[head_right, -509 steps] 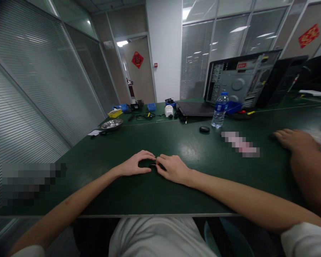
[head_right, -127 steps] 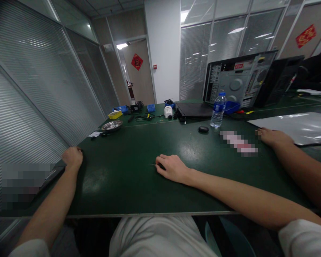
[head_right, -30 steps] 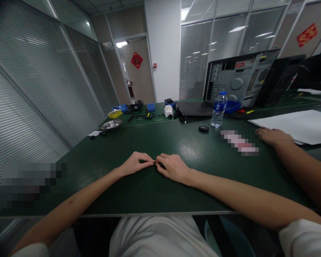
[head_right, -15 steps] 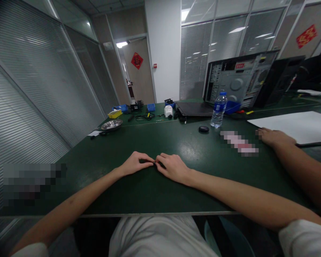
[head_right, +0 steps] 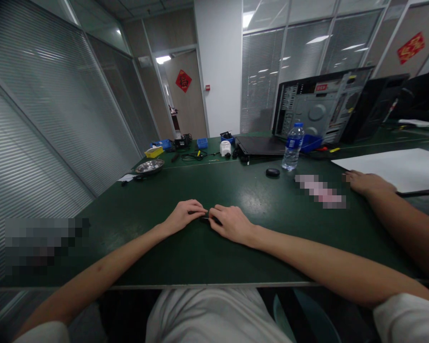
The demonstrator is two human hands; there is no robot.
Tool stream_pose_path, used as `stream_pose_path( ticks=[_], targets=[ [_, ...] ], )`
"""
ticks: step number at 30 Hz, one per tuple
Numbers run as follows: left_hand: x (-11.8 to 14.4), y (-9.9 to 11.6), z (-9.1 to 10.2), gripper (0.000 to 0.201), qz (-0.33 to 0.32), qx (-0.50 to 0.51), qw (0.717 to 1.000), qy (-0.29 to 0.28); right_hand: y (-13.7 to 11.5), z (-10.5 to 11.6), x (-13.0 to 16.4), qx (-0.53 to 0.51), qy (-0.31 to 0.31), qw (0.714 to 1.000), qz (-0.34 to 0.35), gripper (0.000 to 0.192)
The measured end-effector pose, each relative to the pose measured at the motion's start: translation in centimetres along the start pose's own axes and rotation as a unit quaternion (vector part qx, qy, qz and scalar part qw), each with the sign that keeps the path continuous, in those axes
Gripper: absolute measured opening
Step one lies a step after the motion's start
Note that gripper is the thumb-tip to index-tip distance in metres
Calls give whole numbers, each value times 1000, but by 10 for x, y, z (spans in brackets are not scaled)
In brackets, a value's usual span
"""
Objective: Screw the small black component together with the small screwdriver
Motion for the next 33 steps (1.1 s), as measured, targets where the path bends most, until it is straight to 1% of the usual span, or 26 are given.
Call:
stream_pose_path(
  ticks=[3, 5, 9, 13, 15, 17, 20, 22, 26, 29, 31, 33],
  targets=[
    [1, 0, -3, 26, -16, -40, 999, -14, 1, -1, 0, 1, 1, 1000, 0, 18],
    [1, 1, -3, 28, -26, -45, 998, -19, 2, -1, 0, -1, 0, 1000, 0, 17],
    [3, 6, 3, 34, -27, -25, 999, -18, 3, -1, 0, -6, 0, 1000, 1, 16],
    [6, 22, 6, 37, -53, 4, 998, -35, 4, -2, 0, -2, 0, 1000, 0, 18],
    [7, 29, 5, 33, -67, 17, 997, -44, 5, -2, 0, -3, 4, 1000, 0, 19],
    [7, 31, 6, 26, -71, 20, 997, -36, 4, -2, 0, -8, 5, 1000, 2, 19],
    [4, 28, 6, 19, -65, 8, 998, -21, 4, 0, 0, -13, 14, 1000, -2, 20],
    [3, 24, 5, 18, -55, 3, 998, -26, 6, 3, 0, -10, 25, 1000, -16, 20],
    [3, 8, 4, 23, -20, -1, 999, -50, 12, 8, 1, -2, 45, 998, -50, 20],
    [4, -15, 10, 25, 6, -8, 999, -51, 14, 11, 1, -3, 54, 997, -58, 20],
    [7, -43, 20, 26, 31, -11, 999, -43, 14, 11, 1, -6, 55, 997, -56, 19],
    [14, -84, 36, 26, 73, -25, 997, -21, 13, 10, 1, -11, 53, 997, -53, 19]
  ],
)
Point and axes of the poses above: each hand's wrist, its own x-axis away from the middle knuckle, its own z-axis out of the back of the hand, y = z × x, the point moved 9 cm from there along -x, towards the middle knuckle, and after that the axes turned 13 degrees about -x, right-handed, at the moved point
